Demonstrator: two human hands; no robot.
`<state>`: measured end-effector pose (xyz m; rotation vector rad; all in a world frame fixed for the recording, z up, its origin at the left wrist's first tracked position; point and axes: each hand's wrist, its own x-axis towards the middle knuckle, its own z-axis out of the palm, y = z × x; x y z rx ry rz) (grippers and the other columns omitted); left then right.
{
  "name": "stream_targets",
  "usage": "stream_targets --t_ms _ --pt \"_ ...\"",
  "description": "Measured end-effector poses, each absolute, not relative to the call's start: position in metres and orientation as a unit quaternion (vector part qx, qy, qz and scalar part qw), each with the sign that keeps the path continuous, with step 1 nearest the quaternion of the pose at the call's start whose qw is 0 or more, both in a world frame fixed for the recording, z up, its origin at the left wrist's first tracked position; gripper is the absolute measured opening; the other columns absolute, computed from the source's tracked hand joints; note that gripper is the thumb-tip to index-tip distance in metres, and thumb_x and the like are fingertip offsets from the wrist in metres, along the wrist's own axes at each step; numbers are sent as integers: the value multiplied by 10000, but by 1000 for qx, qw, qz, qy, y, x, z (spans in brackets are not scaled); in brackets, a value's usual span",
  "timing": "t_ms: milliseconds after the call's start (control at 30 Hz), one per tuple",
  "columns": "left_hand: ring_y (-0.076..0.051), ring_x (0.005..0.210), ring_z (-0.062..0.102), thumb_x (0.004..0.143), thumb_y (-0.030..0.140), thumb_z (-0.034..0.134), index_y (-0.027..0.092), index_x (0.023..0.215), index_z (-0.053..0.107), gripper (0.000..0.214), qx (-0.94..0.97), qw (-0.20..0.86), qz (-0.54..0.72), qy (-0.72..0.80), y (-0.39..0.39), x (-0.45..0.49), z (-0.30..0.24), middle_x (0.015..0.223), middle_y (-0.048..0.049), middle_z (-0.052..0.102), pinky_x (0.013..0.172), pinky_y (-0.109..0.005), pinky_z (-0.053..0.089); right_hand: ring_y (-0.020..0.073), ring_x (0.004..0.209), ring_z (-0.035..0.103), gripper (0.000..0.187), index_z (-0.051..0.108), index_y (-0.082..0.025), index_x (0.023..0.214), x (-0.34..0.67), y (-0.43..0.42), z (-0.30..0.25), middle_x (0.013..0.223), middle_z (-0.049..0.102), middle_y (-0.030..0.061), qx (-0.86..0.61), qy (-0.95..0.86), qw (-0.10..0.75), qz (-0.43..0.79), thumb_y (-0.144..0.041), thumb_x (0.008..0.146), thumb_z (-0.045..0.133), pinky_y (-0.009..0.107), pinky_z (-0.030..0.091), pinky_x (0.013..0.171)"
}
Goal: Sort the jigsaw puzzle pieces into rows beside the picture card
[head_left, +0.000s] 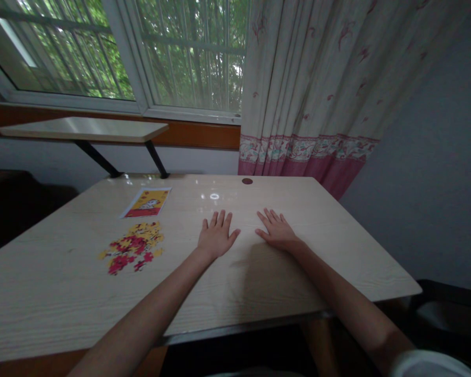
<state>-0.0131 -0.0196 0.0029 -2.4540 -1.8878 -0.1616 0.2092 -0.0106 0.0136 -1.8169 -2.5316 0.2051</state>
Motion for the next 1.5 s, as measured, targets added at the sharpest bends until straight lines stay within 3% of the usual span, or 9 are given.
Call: stream_targets --t_ms 1500 --pt "-316 1353 174 891 574 175 171 1420 237 668 -789 19 -43 -612 -22 -11 10 1487 -113 195 1033 -546 203 262 1381 87 708 146 -230 1442 209 -11 13 1508 102 91 -582 -811 12 59 -631 862 204 476 92 1092"
